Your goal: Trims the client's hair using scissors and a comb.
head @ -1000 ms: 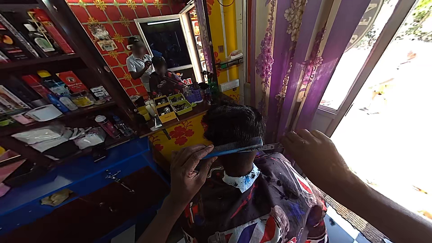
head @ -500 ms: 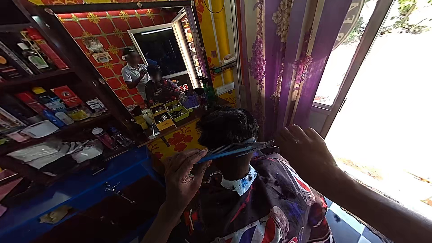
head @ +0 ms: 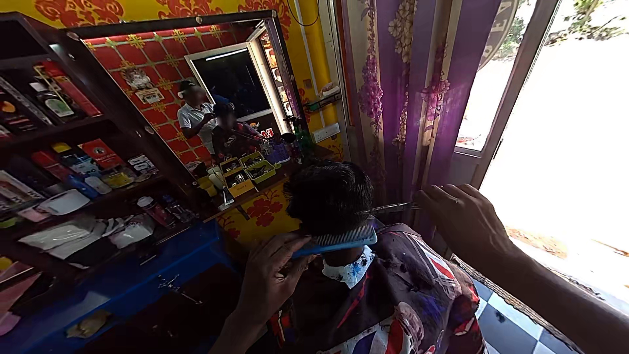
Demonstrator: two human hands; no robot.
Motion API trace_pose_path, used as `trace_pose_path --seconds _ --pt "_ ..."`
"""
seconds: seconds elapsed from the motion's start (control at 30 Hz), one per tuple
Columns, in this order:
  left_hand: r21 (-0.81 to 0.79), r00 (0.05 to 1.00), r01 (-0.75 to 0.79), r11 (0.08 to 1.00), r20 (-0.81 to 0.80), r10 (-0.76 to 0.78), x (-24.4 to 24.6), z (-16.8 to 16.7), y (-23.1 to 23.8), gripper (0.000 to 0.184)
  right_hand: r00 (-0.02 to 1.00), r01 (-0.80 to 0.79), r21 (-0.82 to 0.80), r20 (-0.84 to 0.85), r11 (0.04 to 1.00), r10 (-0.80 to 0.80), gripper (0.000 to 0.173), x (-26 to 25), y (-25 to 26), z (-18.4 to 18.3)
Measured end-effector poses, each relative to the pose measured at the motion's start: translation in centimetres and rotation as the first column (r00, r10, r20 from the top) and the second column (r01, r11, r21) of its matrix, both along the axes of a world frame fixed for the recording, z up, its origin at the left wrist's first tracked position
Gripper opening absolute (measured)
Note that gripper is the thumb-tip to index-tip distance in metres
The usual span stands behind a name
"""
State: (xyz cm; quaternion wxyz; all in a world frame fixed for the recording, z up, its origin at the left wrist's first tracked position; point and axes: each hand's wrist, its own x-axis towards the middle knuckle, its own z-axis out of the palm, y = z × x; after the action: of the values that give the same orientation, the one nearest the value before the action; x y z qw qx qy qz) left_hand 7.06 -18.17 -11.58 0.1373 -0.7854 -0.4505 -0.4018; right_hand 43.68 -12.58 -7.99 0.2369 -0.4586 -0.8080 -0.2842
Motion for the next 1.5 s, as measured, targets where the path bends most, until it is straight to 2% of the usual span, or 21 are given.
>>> trace_pose_path --seconds 0.13,0.23,0.4,0.6,0.7,0.93,1.1,1.17,1.27,1.33,1.43,1.5 --pt "0.123 0.998 -0.054 0.991 0.035 0.051 0.4 1.7 0.2 0.030 0.999 -0.050 -0.034 -0.008 0.998 0.049 0.019 -0.1 0.7 -0.5" --pt "0.194 0.997 -0.072 0.978 0.013 0.071 0.7 2.2 0.5 0.028 0.995 0.054 -0.128 0.088 0.990 -0.043 0.039 -1.5 0.7 -0.4" --pt "0.302 0.998 -0.063 0.951 -0.002 0.067 1.0 2.2 0.9 0.023 0.992 0.006 -0.128 0.129 0.992 0.011 0.023 -3.1 0.6 -0.3" --pt "0.309 0.998 -0.059 0.949 -0.004 0.063 1.1 2.5 1.0 0.024 0.997 -0.019 -0.101 0.075 0.995 0.026 0.025 -2.2 0.5 -0.6" --pt "0.310 0.998 -0.057 0.949 -0.004 0.062 1.1 2.6 1.0 0.024 0.997 0.034 -0.099 0.078 0.994 -0.026 0.029 -2.7 0.5 -0.3" --pt "0.308 0.999 -0.040 0.950 0.039 0.030 1.4 1.9 0.7 0.025 0.997 -0.016 -0.099 0.068 0.995 0.023 0.026 -2.6 0.1 -0.1" --pt "0.075 0.993 0.040 0.996 -0.110 -0.032 0.9 -0.5 0.2 0.028 0.997 -0.032 -0.056 -0.069 0.998 0.028 0.028 -0.5 1.0 -0.7" --pt "0.055 0.998 0.008 0.998 -0.063 -0.005 0.5 -0.4 0.5 0.030 0.997 -0.040 -0.038 -0.067 0.998 0.037 0.027 0.0 1.3 -0.5" --pt "0.118 0.999 -0.036 0.992 0.038 0.032 0.3 1.2 1.0 0.031 0.999 -0.034 -0.041 -0.026 0.999 0.033 0.025 0.1 1.7 0.0" --pt "0.178 0.997 -0.063 0.982 0.047 0.056 0.4 2.1 1.4 0.030 1.000 -0.017 -0.088 0.013 0.996 0.018 0.028 -0.3 2.0 0.2" --pt "0.251 0.997 -0.077 0.965 0.025 0.073 0.5 2.5 1.8 0.028 0.994 0.063 -0.189 0.102 0.980 -0.044 0.040 -1.7 1.6 0.8" --pt "0.304 0.997 -0.076 0.950 0.005 0.078 0.7 2.7 1.9 0.026 0.992 0.059 -0.144 0.122 0.988 -0.042 0.036 -2.6 1.5 1.0"
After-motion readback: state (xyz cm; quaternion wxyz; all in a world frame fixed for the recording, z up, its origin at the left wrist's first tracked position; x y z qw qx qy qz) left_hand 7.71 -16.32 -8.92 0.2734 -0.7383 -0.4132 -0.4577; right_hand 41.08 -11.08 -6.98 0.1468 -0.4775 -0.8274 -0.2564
